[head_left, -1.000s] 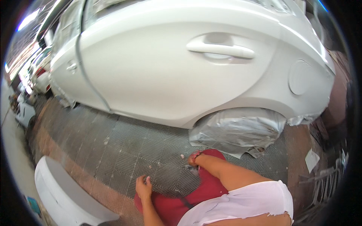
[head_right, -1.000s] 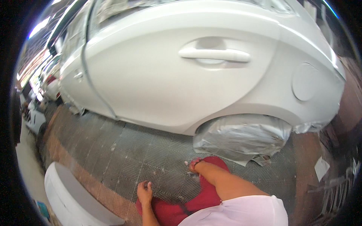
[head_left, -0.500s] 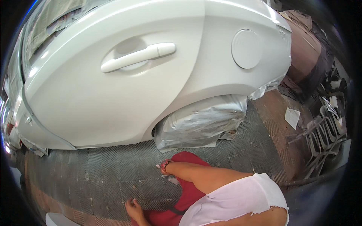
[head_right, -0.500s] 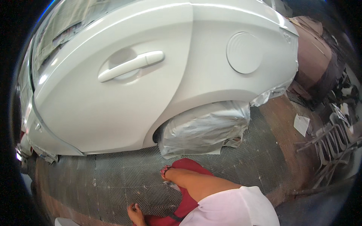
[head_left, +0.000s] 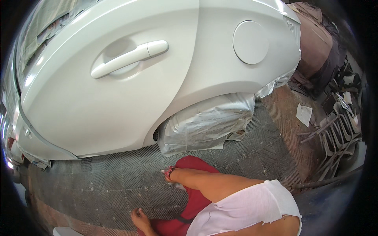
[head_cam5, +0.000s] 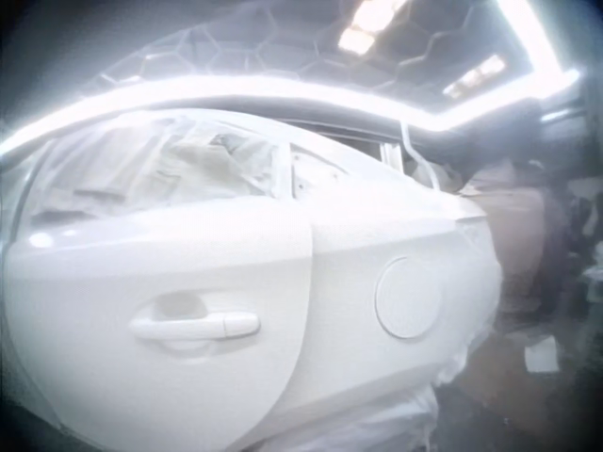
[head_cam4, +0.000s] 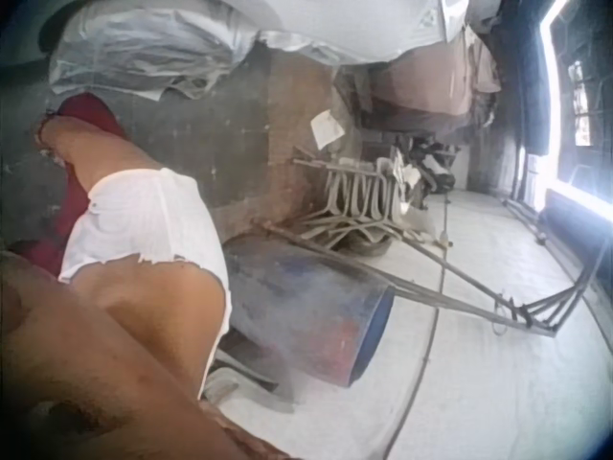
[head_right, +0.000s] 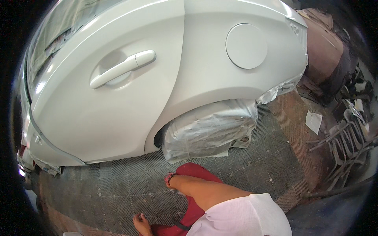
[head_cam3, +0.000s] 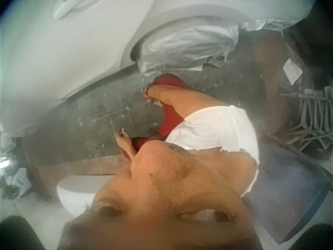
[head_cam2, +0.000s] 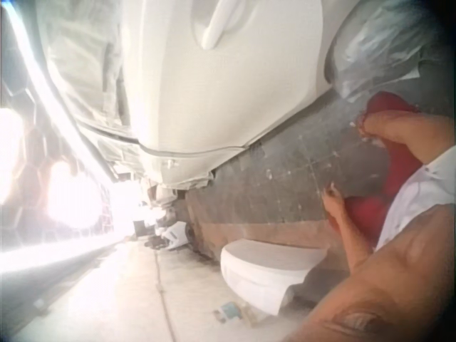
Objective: The person sands the surface of a white car bumper and a separate white car part using sandpaper. They move between the two parts, rubbing the sandpaper over the surfaces to smooth them.
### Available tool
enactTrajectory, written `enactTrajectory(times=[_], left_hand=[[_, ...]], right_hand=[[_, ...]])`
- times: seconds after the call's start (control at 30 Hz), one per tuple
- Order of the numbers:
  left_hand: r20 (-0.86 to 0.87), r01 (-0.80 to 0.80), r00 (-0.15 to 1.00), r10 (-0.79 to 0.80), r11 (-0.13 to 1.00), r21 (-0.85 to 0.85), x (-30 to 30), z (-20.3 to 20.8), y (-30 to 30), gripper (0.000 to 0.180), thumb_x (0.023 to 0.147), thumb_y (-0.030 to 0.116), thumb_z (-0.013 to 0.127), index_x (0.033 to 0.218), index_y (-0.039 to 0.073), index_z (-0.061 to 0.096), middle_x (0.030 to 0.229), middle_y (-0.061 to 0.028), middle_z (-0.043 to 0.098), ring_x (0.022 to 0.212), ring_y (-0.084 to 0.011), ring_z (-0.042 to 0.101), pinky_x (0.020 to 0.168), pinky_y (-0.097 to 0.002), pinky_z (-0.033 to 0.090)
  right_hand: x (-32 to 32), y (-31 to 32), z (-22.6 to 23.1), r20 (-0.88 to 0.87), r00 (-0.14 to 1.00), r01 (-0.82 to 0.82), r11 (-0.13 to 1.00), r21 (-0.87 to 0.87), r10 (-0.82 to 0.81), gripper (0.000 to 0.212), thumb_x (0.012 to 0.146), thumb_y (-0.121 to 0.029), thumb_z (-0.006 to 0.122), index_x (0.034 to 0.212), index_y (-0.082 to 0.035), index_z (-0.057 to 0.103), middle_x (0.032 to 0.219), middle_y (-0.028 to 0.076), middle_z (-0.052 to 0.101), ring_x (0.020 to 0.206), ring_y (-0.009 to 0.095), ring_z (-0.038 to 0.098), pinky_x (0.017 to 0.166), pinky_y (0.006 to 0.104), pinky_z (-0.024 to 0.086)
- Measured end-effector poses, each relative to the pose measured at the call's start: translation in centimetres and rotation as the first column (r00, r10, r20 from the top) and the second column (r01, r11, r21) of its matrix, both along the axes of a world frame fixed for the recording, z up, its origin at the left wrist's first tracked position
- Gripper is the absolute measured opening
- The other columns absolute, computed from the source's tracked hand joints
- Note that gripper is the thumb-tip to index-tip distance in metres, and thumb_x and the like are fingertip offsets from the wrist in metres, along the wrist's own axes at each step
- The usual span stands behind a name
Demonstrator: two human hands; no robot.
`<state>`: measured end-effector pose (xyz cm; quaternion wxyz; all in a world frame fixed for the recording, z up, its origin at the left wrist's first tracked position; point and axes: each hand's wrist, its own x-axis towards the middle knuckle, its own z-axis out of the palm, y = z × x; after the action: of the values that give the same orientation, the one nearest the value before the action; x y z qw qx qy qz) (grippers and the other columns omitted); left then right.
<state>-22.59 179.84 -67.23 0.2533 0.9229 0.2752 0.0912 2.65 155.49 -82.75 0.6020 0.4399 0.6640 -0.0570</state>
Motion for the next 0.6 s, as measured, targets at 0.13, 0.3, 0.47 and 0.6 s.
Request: enactTrajectory(times=[0.13, 0.3, 0.47, 0.6], left_hand=[[0.045, 0.073, 0.996, -0.073, 0.997, 0.012, -0.3, 2.2, -0.9, 0.033, 0.104, 0.023, 0.069, 0.126, -0.002, 0.068, 0.125, -0.0209, 0.066, 0.107, -0.0374, 0.066, 0.094, -0.0473, 0.052], [-0.097, 0.059, 0.993, -0.069, 0.993, -0.097, -0.2, 5.0, -2.7, 0.041, 0.109, 0.021, 0.063, 0.144, -0.001, 0.065, 0.154, -0.0240, 0.061, 0.142, -0.0405, 0.057, 0.120, -0.0483, 0.042], [-0.349, 0.101, 0.931, -0.103, 0.995, -0.024, 0.9, 4.7, -3.2, 0.045, 0.109, 0.031, 0.061, 0.142, 0.000, 0.066, 0.148, -0.0243, 0.065, 0.131, -0.0391, 0.064, 0.115, -0.0485, 0.047], [-0.447, -0.005, 0.893, -0.063, 0.989, -0.149, 1.7, 4.1, -3.3, 0.054, 0.105, 0.042, 0.065, 0.143, 0.005, 0.068, 0.149, -0.0218, 0.065, 0.132, -0.0364, 0.063, 0.117, -0.0460, 0.045]], right_hand=[[0.2, 1.5, 0.2, -0.682, 0.267, 0.910, 0.410, -0.053, -0.681, 0.047, 0.089, -0.032, 0.075, 0.127, -0.003, 0.077, 0.129, 0.016, 0.074, 0.114, 0.032, 0.073, 0.095, 0.0481, 0.059], [-1.0, 1.4, 5.2, -0.898, 0.135, 0.959, 0.285, 0.011, -0.418, 0.038, 0.083, -0.025, 0.079, 0.112, -0.001, 0.082, 0.112, 0.019, 0.080, 0.102, 0.035, 0.077, 0.088, 0.0507, 0.061], [-3.4, 1.7, 9.6, -0.912, 0.227, 0.962, 0.222, 0.157, -0.342, 0.021, 0.079, -0.017, 0.079, 0.093, -0.001, 0.084, 0.096, 0.018, 0.081, 0.092, 0.036, 0.079, 0.080, 0.0502, 0.063], [-5.4, 1.4, 13.1, -0.944, 0.200, 0.972, 0.178, 0.157, -0.264, 0.015, 0.079, -0.014, 0.077, 0.084, 0.000, 0.081, 0.086, 0.017, 0.079, 0.081, 0.036, 0.077, 0.074, 0.0476, 0.061]])
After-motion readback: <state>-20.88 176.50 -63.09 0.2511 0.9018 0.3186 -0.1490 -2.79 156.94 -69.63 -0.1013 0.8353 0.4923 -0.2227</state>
